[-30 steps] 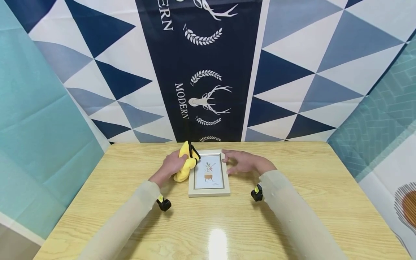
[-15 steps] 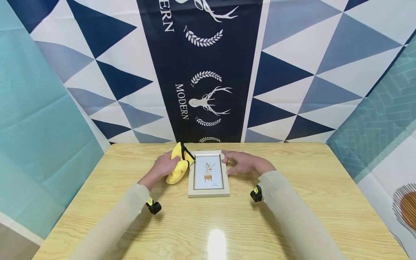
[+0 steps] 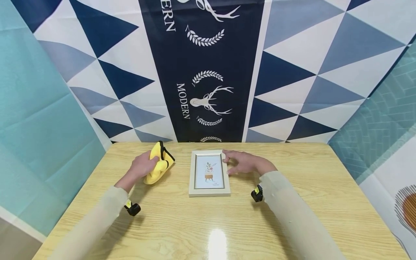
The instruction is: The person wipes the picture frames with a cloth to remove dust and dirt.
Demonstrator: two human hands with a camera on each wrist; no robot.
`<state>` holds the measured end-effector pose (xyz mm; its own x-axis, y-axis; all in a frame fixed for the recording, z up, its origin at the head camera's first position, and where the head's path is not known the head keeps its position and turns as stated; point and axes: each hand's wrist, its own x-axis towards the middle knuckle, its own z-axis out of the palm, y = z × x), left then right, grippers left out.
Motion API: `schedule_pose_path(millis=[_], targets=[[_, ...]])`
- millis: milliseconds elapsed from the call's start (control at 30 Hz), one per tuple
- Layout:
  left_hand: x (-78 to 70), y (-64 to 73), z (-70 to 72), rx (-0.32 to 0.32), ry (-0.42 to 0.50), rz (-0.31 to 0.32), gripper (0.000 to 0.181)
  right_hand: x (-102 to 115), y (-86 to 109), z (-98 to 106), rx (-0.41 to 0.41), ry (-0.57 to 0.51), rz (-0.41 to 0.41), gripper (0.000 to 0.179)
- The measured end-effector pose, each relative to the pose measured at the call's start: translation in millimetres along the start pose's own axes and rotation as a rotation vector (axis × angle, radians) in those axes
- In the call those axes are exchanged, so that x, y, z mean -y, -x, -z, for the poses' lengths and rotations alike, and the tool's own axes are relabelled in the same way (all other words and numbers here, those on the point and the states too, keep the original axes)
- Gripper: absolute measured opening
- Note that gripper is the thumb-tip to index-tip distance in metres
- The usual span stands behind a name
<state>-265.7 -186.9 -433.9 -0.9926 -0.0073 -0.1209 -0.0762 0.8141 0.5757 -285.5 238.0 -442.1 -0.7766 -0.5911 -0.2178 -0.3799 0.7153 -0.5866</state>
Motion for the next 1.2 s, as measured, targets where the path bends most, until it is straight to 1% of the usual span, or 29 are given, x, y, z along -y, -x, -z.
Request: schedule_pose_path(millis=[133, 300, 433, 500, 633, 700, 800, 900, 933, 967, 1133, 1167, 1200], targets=[[5.4, 5.1, 5.9, -0.012, -0.036, 0.002, 0.037, -1, 0.2, 0, -0.001, -0.001, -0.002, 0.021], [10.7, 6.6, 4.5, -0.029, -0.108, -0.035, 0.042, -2, 0.6, -1, -0.003, -0.004, -0.002, 0.020], [9.4, 13.3, 3.1, -0.055, -0.214, -0.048, 0.056, -5, 0.7, -2, -0.009, -0.009, 0.010, 0.020], [7.4, 17.4, 1.9, -0.070, -0.273, -0.055, 0.060, -6, 0.6, -3, -0.012, -0.012, 0.017, 0.019], [3.7, 22.8, -4.3, -0.093, -0.402, -0.084, 0.058, -7, 0.9, -4, -0.016, -0.029, 0.011, 0.018], [2.3, 24.8, -9.6, -0.089, -0.461, -0.096, 0.057, -7, 1.4, -3, -0.017, -0.032, 0.014, 0.018], [0.7, 26.2, -18.0, -0.056, -0.517, -0.101, 0.058, -6, 2.2, -2, -0.018, -0.039, 0.016, 0.019], [-0.3, 26.0, -22.5, -0.025, -0.541, -0.090, 0.061, -6, 2.7, -2, -0.020, -0.035, 0.022, 0.019], [3.1, 23.2, -26.3, -0.032, -0.548, -0.096, 0.063, -6, 3.2, -3, -0.023, -0.033, 0.023, 0.019], [3.1, 22.8, -27.1, -0.028, -0.551, -0.095, 0.063, -7, 3.6, -3, -0.025, -0.027, 0.030, 0.019], [4.7, 22.7, -29.3, -0.022, -0.545, -0.077, 0.068, -9, 3.7, -5, -0.035, -0.023, 0.051, 0.019], [1.3, 25.7, -26.8, -0.012, -0.537, -0.066, 0.068, -9, 3.8, -6, -0.039, -0.023, 0.055, 0.022], [1.7, 26.2, -26.6, -0.017, -0.531, -0.066, 0.069, -10, 4.0, -6, -0.046, -0.026, 0.058, 0.025]])
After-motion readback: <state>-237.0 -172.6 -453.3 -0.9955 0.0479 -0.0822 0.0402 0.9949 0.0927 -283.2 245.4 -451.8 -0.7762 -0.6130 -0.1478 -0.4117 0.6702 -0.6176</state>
